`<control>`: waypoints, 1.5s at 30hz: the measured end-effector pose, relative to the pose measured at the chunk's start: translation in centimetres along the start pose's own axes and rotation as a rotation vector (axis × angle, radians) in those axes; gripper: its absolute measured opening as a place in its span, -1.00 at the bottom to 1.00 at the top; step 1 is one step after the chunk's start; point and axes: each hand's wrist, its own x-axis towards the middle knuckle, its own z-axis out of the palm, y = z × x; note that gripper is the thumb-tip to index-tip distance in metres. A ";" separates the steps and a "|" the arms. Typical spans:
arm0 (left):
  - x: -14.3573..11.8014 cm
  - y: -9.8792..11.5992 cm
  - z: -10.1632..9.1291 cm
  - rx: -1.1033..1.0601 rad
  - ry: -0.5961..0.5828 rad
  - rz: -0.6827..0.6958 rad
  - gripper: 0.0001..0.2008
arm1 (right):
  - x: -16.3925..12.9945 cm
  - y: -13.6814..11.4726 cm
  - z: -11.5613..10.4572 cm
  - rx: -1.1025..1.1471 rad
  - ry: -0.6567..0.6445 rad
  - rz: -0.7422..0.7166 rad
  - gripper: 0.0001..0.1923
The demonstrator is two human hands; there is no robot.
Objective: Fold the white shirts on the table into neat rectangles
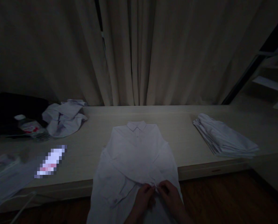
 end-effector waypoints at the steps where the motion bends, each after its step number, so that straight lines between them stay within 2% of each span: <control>1: 0.1 -0.2 0.0 -0.018 -0.001 -0.007 -0.51 | -0.1 0.1 0.0 -0.033 -0.004 -0.027 -0.83; 7: 0.7 -1.2 0.5 -0.171 -0.023 -0.049 -0.57 | -0.6 0.5 -0.5 -0.435 -0.102 -0.284 -0.78; 10: 0.9 -1.4 0.9 -0.249 -0.059 -0.067 -0.60 | -0.3 0.1 -1.2 -0.564 -0.158 -0.297 -0.79; 13: 0.8 -1.4 1.3 -0.316 -0.088 -0.084 -0.59 | -0.1 -0.5 -1.8 -0.542 -0.144 -0.205 -0.82; 17: 0.4 -1.1 1.2 -0.321 -0.098 -0.087 -0.48 | -0.3 -0.7 -2.0 -0.502 -0.157 -0.258 -0.79; 22: -0.3 -0.2 0.9 -0.194 -0.086 0.018 -0.53 | -0.7 -0.6 -1.3 -0.177 -0.046 -0.144 -0.76; 25: -0.4 0.1 0.8 -0.183 -0.098 0.031 -0.54 | -0.7 -0.2 -0.5 -0.072 -0.004 -0.067 -0.75; 31: -0.4 0.2 0.6 -0.132 -0.094 0.011 -0.51 | -0.6 0.3 0.1 -0.033 0.024 -0.075 -0.75; 35: -0.9 0.7 0.6 -0.050 -0.032 0.064 -0.56 | -0.6 0.1 -0.1 -0.017 0.027 -0.097 -0.78; 39: -1.2 1.3 0.6 -0.010 -0.025 0.084 -0.60 | -0.7 0.2 -0.1 -0.019 0.018 -0.094 -0.78; 45: -0.6 1.2 0.3 0.081 -0.033 0.102 -0.52 | -0.8 0.0 0.4 -0.009 0.019 -0.047 -0.82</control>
